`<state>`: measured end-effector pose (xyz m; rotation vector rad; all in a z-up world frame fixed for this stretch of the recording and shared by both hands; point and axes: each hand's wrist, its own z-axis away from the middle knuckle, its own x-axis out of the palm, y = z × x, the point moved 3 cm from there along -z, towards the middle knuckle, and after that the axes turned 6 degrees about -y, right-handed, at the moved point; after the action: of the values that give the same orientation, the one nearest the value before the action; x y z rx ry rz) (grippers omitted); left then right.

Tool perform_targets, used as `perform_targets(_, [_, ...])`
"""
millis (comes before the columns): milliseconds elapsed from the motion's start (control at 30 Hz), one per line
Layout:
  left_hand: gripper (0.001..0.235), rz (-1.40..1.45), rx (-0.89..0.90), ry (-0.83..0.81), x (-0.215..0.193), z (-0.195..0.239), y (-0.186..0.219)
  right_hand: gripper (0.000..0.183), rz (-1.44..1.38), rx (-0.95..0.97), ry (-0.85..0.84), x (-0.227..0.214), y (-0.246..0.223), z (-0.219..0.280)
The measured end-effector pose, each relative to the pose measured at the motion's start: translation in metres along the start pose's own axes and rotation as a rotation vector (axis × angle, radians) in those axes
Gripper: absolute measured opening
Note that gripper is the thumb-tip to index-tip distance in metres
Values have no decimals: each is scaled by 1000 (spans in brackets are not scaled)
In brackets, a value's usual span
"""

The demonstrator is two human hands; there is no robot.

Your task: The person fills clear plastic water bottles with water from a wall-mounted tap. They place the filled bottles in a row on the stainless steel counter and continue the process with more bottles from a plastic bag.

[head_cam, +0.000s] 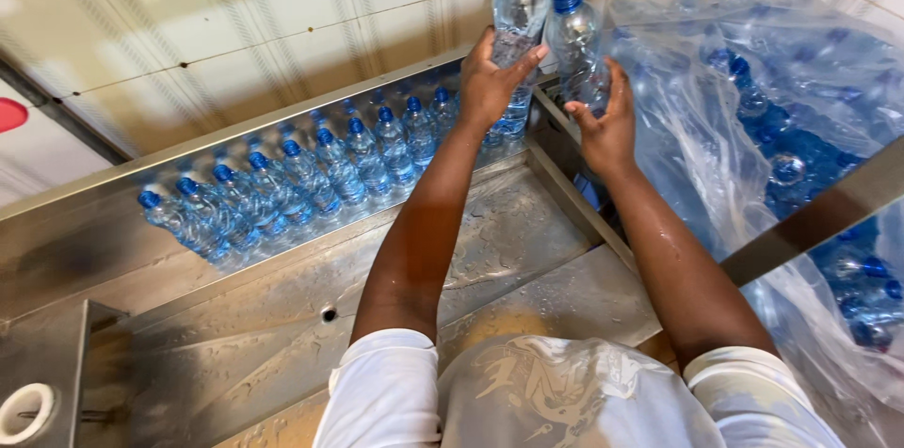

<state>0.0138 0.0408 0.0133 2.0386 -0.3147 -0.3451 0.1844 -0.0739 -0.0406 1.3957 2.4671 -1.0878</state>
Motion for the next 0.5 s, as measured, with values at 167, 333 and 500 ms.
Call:
perform_targets(167, [62,-179,32,-16,-18,12,-25,85,46,-26,23,10,22,-2])
perform_targets(333, [100,-122,-266,97,-82,78,-84,90,-183,-54,-74,32,41,-8])
perform_targets(500, [29,-149,65,438,-211,162,-127,88,-748,-13,-279,76,39,-13])
